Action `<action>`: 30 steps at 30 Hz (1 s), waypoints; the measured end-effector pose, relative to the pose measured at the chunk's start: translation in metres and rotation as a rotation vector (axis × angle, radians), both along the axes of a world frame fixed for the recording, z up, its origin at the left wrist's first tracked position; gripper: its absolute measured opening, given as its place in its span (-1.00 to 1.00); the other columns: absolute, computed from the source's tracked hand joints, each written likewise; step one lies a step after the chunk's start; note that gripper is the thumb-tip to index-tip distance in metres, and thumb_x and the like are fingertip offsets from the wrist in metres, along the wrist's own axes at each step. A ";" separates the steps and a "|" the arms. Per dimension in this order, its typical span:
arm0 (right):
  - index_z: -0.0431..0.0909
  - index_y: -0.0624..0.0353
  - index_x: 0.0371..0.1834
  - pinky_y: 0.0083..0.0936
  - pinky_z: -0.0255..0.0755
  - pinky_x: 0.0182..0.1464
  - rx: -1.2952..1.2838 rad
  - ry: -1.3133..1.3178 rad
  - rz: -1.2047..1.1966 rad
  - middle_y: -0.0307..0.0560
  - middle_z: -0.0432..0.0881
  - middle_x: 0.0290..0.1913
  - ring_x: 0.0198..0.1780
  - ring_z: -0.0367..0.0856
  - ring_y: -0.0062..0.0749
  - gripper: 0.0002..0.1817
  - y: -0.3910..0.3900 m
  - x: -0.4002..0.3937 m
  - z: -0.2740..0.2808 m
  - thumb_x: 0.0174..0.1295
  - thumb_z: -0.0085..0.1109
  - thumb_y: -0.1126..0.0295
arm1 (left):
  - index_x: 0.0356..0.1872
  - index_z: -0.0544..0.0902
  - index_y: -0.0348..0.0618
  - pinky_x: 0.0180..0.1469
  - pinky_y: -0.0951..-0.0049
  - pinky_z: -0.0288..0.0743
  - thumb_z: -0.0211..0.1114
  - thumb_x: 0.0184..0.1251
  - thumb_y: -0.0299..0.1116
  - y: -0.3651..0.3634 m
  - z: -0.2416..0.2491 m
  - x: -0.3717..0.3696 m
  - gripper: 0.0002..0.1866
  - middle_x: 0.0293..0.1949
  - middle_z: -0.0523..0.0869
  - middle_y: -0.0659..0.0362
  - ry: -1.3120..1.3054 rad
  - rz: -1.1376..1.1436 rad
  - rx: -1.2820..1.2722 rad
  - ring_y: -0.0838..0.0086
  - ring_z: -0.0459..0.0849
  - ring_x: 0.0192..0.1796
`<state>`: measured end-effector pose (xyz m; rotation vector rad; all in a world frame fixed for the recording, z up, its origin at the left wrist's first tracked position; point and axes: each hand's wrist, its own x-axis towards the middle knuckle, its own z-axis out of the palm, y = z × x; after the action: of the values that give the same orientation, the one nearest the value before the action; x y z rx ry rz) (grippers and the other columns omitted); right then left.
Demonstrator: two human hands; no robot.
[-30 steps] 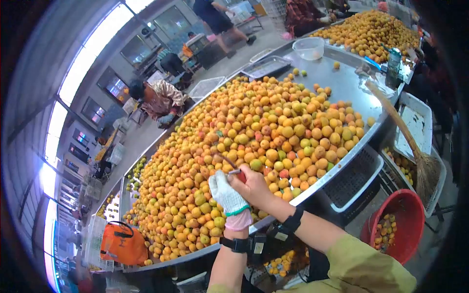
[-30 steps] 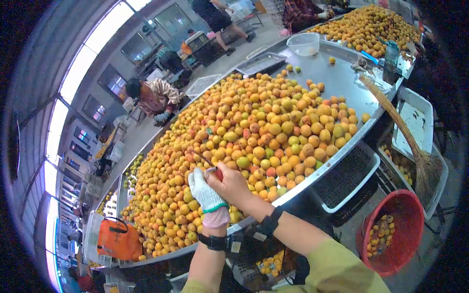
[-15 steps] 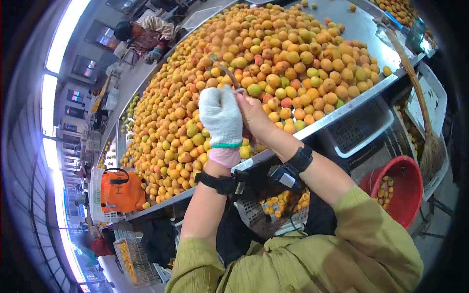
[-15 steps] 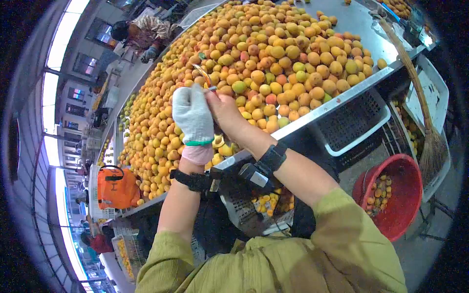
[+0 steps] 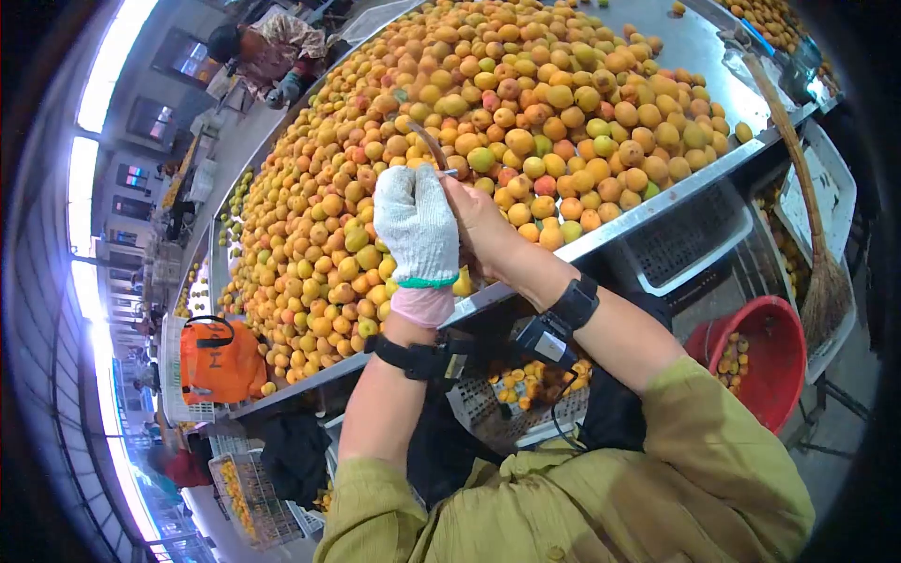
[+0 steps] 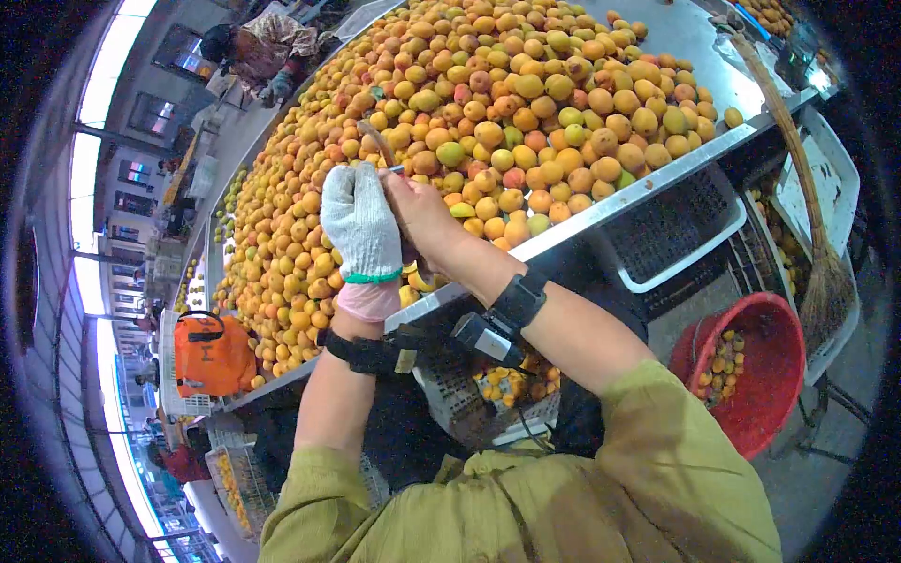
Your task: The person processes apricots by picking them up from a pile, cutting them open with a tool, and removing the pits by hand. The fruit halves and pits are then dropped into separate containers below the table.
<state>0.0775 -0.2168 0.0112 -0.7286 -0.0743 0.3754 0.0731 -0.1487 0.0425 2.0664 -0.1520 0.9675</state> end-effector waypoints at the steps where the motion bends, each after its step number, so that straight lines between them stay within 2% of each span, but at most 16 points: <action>1: 0.58 0.11 -0.23 -0.58 0.35 -0.50 0.038 0.110 0.077 -0.32 0.53 -0.55 -0.54 0.47 -0.60 -0.53 -0.003 -0.001 0.003 0.36 -0.05 -0.10 | -0.52 0.41 -0.22 -0.41 0.50 0.29 0.15 0.37 -0.50 0.004 -0.002 0.001 -0.78 -0.56 0.38 0.26 -0.029 -0.001 0.049 0.61 0.34 -0.46; 4: 0.57 0.01 -0.28 -0.57 0.20 -0.68 -0.069 0.144 0.185 -0.34 0.46 -0.62 -0.68 0.39 -0.59 -0.53 -0.010 -0.004 0.008 0.32 -0.04 -0.18 | -0.52 0.40 -0.22 -0.40 0.49 0.29 0.18 0.35 -0.51 0.008 -0.001 -0.002 -0.77 -0.56 0.37 0.26 -0.014 -0.028 0.105 0.60 0.34 -0.45; 5: 0.55 -0.03 -0.33 -0.57 0.05 -0.76 -0.076 0.158 0.196 -0.35 0.41 -0.67 -0.77 0.28 -0.59 -0.49 -0.009 -0.004 0.009 0.29 -0.06 -0.25 | -0.53 0.39 -0.23 -0.40 0.47 0.29 0.22 0.31 -0.53 0.008 0.002 -0.004 -0.77 -0.55 0.37 0.24 0.003 -0.021 0.140 0.56 0.33 -0.46; 13: 0.51 -0.04 -0.27 -0.58 0.03 -0.76 -0.076 0.182 0.312 -0.34 0.36 -0.68 -0.78 0.23 -0.60 -0.51 -0.009 -0.002 0.016 0.29 -0.08 -0.24 | -0.51 0.39 -0.23 -0.37 0.48 0.30 0.22 0.27 -0.58 0.017 0.018 -0.007 -0.79 -0.54 0.37 0.21 -0.076 -0.119 0.423 0.47 0.35 -0.46; 16: 0.47 -0.04 -0.27 -0.58 0.02 -0.76 -0.122 0.153 0.187 -0.33 0.34 -0.68 -0.79 0.19 -0.60 -0.54 0.010 0.001 0.006 0.31 -0.06 -0.21 | -0.40 0.53 -0.17 -0.29 0.60 0.35 0.10 0.42 -0.49 0.004 0.012 -0.012 -0.86 -0.46 0.47 0.28 0.117 -0.160 -0.539 0.55 0.44 -0.41; 18: 0.45 -0.04 -0.27 -0.58 0.01 -0.77 -0.149 0.135 0.089 -0.33 0.32 -0.67 -0.80 0.17 -0.59 -0.56 0.012 0.001 0.000 0.32 -0.05 -0.20 | -0.27 0.55 -0.18 -0.25 0.58 0.40 0.10 0.43 -0.43 0.023 -0.013 -0.019 -0.91 -0.36 0.56 0.28 0.077 -0.029 -0.338 0.55 0.50 -0.34; 19: 0.44 -0.01 -0.26 -0.59 0.05 -0.76 -0.115 0.176 0.152 -0.33 0.32 -0.66 -0.79 0.18 -0.60 -0.55 0.005 -0.002 0.007 0.32 -0.03 -0.19 | -0.05 0.51 -0.24 -0.09 0.48 0.47 0.12 0.38 -0.44 0.047 -0.039 -0.023 -0.81 -0.14 0.61 0.20 0.349 -0.257 -0.849 0.45 0.57 -0.16; 20: 0.43 0.02 -0.25 -0.59 0.09 -0.75 -0.082 0.217 0.213 -0.34 0.32 -0.65 -0.77 0.20 -0.61 -0.54 -0.001 -0.004 0.010 0.31 -0.02 -0.19 | -0.05 0.51 -0.24 -0.09 0.48 0.47 0.12 0.38 -0.44 0.042 -0.036 -0.029 -0.81 -0.14 0.61 0.20 0.341 -0.256 -0.852 0.45 0.57 -0.16; 22: 0.41 0.06 -0.24 -0.62 0.17 -0.70 -0.087 0.205 0.256 -0.33 0.34 -0.61 -0.70 0.26 -0.66 -0.47 0.004 -0.002 0.006 0.30 -0.03 -0.24 | 0.19 0.41 -0.23 0.05 0.45 0.49 0.15 0.36 -0.42 0.022 -0.029 -0.041 -0.61 0.04 0.56 0.14 0.242 -0.107 -0.587 0.39 0.58 0.00; 23: 0.40 0.07 -0.24 -0.64 0.17 -0.68 -0.170 0.125 0.131 -0.33 0.34 -0.60 -0.68 0.28 -0.68 -0.47 0.013 -0.003 0.000 0.30 -0.03 -0.24 | 0.28 0.37 -0.20 0.14 0.46 0.44 0.15 0.40 -0.40 0.027 -0.037 -0.050 -0.55 0.14 0.50 0.11 0.214 -0.242 -0.614 0.41 0.53 0.12; 24: 0.38 0.07 -0.25 -0.67 0.18 -0.66 -0.251 0.041 0.006 -0.33 0.34 -0.59 -0.65 0.29 -0.71 -0.47 0.021 -0.005 -0.003 0.30 -0.03 -0.24 | 0.28 0.37 -0.20 0.14 0.46 0.44 0.15 0.40 -0.40 0.031 -0.039 -0.052 -0.55 0.14 0.50 0.11 0.206 -0.238 -0.621 0.41 0.53 0.12; 25: 0.37 0.05 -0.24 -0.66 0.18 -0.66 -0.219 0.033 0.015 -0.32 0.36 -0.57 -0.65 0.30 -0.70 -0.58 0.026 -0.007 -0.006 0.36 0.00 -0.11 | 0.29 0.35 -0.22 0.16 0.45 0.43 0.15 0.41 -0.39 0.036 -0.040 -0.054 -0.54 0.14 0.50 0.11 0.254 -0.210 -0.661 0.42 0.51 0.13; 26: 0.37 0.05 -0.24 -0.66 0.18 -0.66 -0.227 0.030 0.024 -0.32 0.36 -0.57 -0.65 0.30 -0.70 -0.58 0.029 -0.008 -0.009 0.36 0.00 -0.11 | 0.29 0.34 -0.23 0.18 0.45 0.41 0.15 0.42 -0.38 0.041 -0.041 -0.055 -0.54 0.15 0.49 0.12 0.305 -0.179 -0.702 0.44 0.49 0.14; 27: 0.38 0.06 -0.21 -0.64 0.19 -0.66 -0.186 0.007 0.109 -0.32 0.37 -0.56 -0.66 0.31 -0.67 -0.64 0.028 -0.010 -0.008 0.38 0.00 -0.03 | 0.30 0.34 -0.24 0.23 0.33 0.39 0.11 0.44 -0.34 0.043 -0.025 -0.058 -0.54 0.15 0.50 0.10 0.431 -0.200 -0.920 0.38 0.50 0.15; 28: 0.38 0.07 -0.19 -0.63 0.19 -0.66 -0.144 -0.017 0.195 -0.33 0.39 -0.54 -0.66 0.32 -0.65 -0.70 0.028 -0.009 -0.005 0.41 0.01 0.06 | 0.30 0.34 -0.24 0.23 0.33 0.39 0.11 0.44 -0.34 0.049 -0.025 -0.058 -0.54 0.15 0.50 0.10 0.420 -0.195 -0.930 0.38 0.50 0.15; 30: 0.40 0.10 -0.19 -0.63 0.20 -0.62 -0.175 -0.069 0.249 -0.34 0.39 -0.51 -0.61 0.32 -0.67 -0.76 0.028 -0.006 0.000 0.43 -0.01 0.16 | 0.30 0.33 -0.24 0.23 0.26 0.41 0.05 0.47 -0.32 0.065 -0.027 -0.059 -0.56 0.13 0.50 0.10 0.174 -0.412 -1.246 0.36 0.53 0.14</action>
<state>0.0717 -0.1884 0.0114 -0.9089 -0.2001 0.6003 0.0144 -0.0833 0.0158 0.8928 0.1063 0.4014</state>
